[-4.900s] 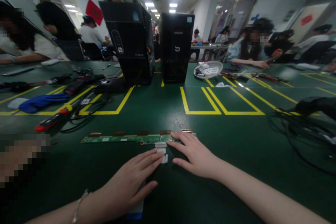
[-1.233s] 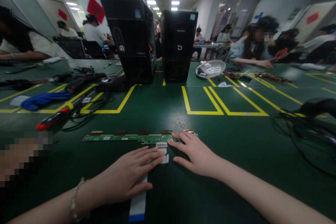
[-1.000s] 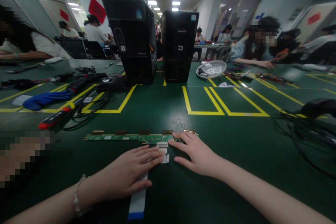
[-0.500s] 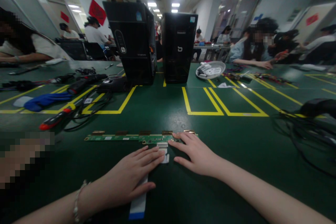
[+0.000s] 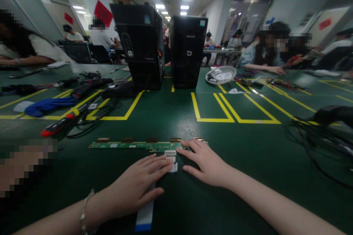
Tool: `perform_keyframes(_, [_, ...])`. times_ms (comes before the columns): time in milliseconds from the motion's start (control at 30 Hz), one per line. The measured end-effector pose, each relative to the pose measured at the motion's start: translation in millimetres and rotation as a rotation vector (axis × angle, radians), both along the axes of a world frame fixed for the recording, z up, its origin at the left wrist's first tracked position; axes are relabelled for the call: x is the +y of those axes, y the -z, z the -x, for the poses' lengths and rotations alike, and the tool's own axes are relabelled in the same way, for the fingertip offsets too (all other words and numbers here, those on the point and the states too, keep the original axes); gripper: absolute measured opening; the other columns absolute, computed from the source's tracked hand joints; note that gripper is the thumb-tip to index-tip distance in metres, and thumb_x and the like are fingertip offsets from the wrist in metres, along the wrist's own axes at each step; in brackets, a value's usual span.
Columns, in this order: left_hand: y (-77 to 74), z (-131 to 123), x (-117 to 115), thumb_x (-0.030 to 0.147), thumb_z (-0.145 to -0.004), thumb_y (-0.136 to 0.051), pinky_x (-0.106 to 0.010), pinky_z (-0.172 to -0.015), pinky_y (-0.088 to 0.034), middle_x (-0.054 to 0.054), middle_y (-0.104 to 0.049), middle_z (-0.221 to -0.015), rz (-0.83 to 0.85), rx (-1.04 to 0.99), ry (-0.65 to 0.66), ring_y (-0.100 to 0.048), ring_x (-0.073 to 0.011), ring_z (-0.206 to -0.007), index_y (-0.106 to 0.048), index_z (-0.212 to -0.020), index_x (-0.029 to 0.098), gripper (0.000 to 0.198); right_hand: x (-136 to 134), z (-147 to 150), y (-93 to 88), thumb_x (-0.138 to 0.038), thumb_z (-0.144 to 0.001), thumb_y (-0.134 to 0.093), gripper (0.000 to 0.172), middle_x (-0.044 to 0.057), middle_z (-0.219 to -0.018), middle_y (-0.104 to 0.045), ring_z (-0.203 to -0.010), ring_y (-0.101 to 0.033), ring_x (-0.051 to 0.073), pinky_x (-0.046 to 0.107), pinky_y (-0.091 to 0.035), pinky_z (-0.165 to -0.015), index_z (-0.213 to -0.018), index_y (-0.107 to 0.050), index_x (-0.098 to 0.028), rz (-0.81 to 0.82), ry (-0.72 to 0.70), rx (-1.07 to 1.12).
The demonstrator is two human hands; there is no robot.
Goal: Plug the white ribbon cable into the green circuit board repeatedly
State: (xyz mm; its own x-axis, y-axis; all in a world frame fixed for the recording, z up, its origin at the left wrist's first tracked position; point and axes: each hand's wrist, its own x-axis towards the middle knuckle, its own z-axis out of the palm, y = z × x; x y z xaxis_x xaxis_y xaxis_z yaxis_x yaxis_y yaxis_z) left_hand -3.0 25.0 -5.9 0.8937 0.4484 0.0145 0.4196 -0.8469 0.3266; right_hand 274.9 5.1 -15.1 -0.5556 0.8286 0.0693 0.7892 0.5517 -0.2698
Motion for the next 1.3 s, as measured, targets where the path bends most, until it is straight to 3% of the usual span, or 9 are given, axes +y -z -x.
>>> perform_keyframes(167, [-0.7, 5.1, 2.4, 0.039, -0.100, -0.043, -0.046, -0.116, -0.027, -0.005, -0.041, -0.153, 0.000, -0.084, 0.027, -0.036, -0.0228, -0.140, -0.030, -0.151, 0.026, 0.054, -1.3, -2.2, 2.2, -0.042, -0.098, -0.046, 0.049, 0.009, -0.150, -0.040, -0.138, -0.036, 0.028, 0.056, -0.031, -0.113, -0.145, -0.041, -0.029, -0.035, -0.003, 0.022])
perform_keyframes(267, [-1.7, 11.9, 5.4, 0.032, -0.101, -0.041, -0.043, -0.110, -0.035, -0.006, -0.049, -0.145, -0.042, -0.188, -0.030, -0.042, -0.0228, -0.133, -0.041, -0.143, 0.025, 0.043, -2.0, -3.1, 2.6, -0.037, -0.098, -0.047, 0.047, 0.009, -0.150, -0.040, -0.139, -0.034, 0.027, 0.056, -0.030, -0.114, -0.143, -0.043, -0.027, -0.078, -0.006, 0.014])
perform_keyframes(400, [-8.3, 24.8, 19.3, 0.024, -0.099, -0.039, -0.033, -0.082, -0.047, -0.004, -0.065, -0.102, -0.141, -0.207, -0.198, -0.059, -0.0186, -0.095, -0.064, -0.102, 0.021, 0.026, -3.0, -3.2, 1.3, -0.029, -0.097, -0.048, 0.039, 0.009, -0.145, -0.046, -0.136, -0.039, 0.026, 0.056, -0.032, -0.113, -0.136, -0.051, -0.027, -0.112, -0.037, 0.037])
perform_keyframes(500, [-15.4, 37.2, 36.0, 0.024, -0.098, -0.039, -0.030, -0.065, -0.043, -0.004, -0.060, -0.081, -0.197, -0.189, -0.321, -0.055, -0.0177, -0.073, -0.060, -0.080, 0.018, 0.028, -3.4, -2.7, -0.4, -0.026, -0.096, -0.047, 0.035, 0.008, -0.138, -0.052, -0.130, -0.046, 0.025, 0.056, -0.036, -0.110, -0.130, -0.056, -0.026, -0.135, -0.056, 0.070])
perform_keyframes(633, [-18.3, 50.5, 54.6, 0.027, -0.098, -0.039, -0.029, -0.058, -0.037, -0.002, -0.053, -0.070, -0.246, -0.183, -0.468, -0.051, -0.0172, -0.064, -0.051, -0.069, 0.020, 0.032, -3.5, -2.1, -3.0, -0.021, -0.095, -0.046, 0.033, 0.009, -0.130, -0.058, -0.123, -0.052, 0.025, 0.056, -0.040, -0.106, -0.125, -0.059, -0.024, -0.177, -0.078, 0.101])
perform_keyframes(900, [-14.6, 46.0, 48.8, 0.031, -0.098, -0.038, -0.027, -0.056, -0.036, 0.000, -0.054, -0.068, -0.232, -0.183, -0.503, -0.053, -0.0157, -0.062, -0.050, -0.068, 0.021, 0.034, -6.2, 25.5, -10.5, -0.019, -0.096, -0.044, 0.031, 0.011, -0.130, -0.056, -0.122, -0.051, 0.023, 0.046, -0.046, -0.100, -0.122, -0.061, -0.022, -0.128, -0.104, 0.146])
perform_keyframes(1167, [-17.8, 42.3, 41.5, 0.031, -0.098, -0.037, -0.027, -0.057, -0.038, -0.001, -0.057, -0.070, -0.227, -0.190, -0.492, -0.053, -0.0152, -0.064, -0.053, -0.070, 0.020, 0.034, -8.4, 57.5, -17.9, -0.048, -0.097, -0.045, 0.048, 0.011, -0.157, -0.028, -0.143, -0.026, 0.030, 0.057, -0.025, -0.114, -0.141, -0.048, -0.029, 0.017, -0.193, 0.060])
perform_keyframes(1300, [-16.6, 43.1, 41.4, 0.033, -0.099, -0.037, -0.026, -0.057, -0.039, -0.001, -0.058, -0.072, -0.222, -0.193, -0.488, -0.054, -0.0150, -0.065, -0.054, -0.071, 0.020, 0.035, -8.7, 57.2, -19.7, -0.056, -0.097, -0.043, 0.053, 0.010, -0.158, -0.027, -0.145, -0.022, 0.030, 0.059, -0.019, -0.115, -0.143, -0.045, -0.031, 0.079, -0.181, 0.030])
